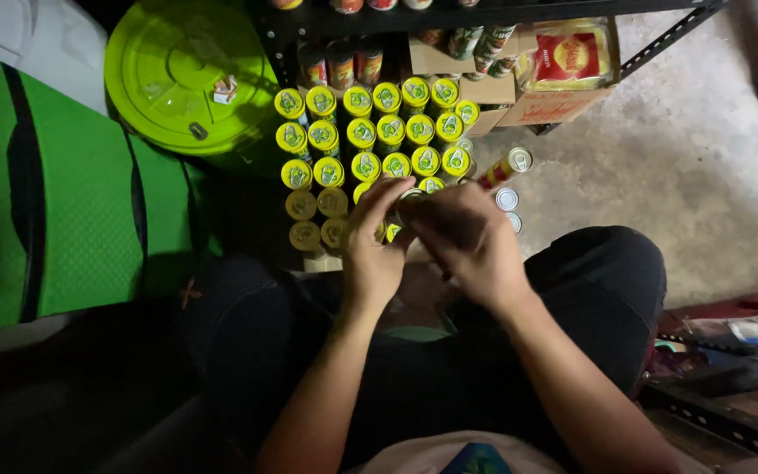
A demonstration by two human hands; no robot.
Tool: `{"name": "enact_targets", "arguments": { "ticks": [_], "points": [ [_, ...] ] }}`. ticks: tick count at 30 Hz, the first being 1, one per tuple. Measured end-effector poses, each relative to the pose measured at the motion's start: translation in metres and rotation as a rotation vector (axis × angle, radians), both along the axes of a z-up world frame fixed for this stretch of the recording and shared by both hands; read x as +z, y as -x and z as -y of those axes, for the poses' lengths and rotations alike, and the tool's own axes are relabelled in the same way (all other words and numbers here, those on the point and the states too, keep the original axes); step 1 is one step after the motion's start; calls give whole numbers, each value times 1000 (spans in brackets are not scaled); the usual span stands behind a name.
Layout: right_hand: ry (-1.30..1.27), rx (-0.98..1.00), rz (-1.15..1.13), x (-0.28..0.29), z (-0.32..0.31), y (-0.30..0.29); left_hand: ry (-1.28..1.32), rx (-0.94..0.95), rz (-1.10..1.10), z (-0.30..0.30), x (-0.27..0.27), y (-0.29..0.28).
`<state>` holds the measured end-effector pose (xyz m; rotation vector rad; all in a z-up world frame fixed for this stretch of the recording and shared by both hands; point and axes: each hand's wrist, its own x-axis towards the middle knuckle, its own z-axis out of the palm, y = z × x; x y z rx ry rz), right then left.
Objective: Cleaning and organizing canned goods by wiping them with a cloth and stacking them on metal shelves.
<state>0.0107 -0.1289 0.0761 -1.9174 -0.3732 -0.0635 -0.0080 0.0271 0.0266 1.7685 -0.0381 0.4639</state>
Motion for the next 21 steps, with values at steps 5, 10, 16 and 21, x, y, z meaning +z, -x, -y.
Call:
{"name": "enact_targets", "arguments": {
  "ticks": [5, 10, 16, 21],
  "points": [
    [240, 156, 72, 12, 5, -1, -70, 40, 47, -3, -2, 5],
    [210, 147, 116, 14, 4, -1, -35, -31, 15, 7, -2, 6],
    [254, 285, 128, 17, 14, -10, -118, 40, 81, 3, -1, 8],
    [229, 130, 53, -6, 18, -16, -119, -1, -25, 14, -28, 3]
  ]
}}
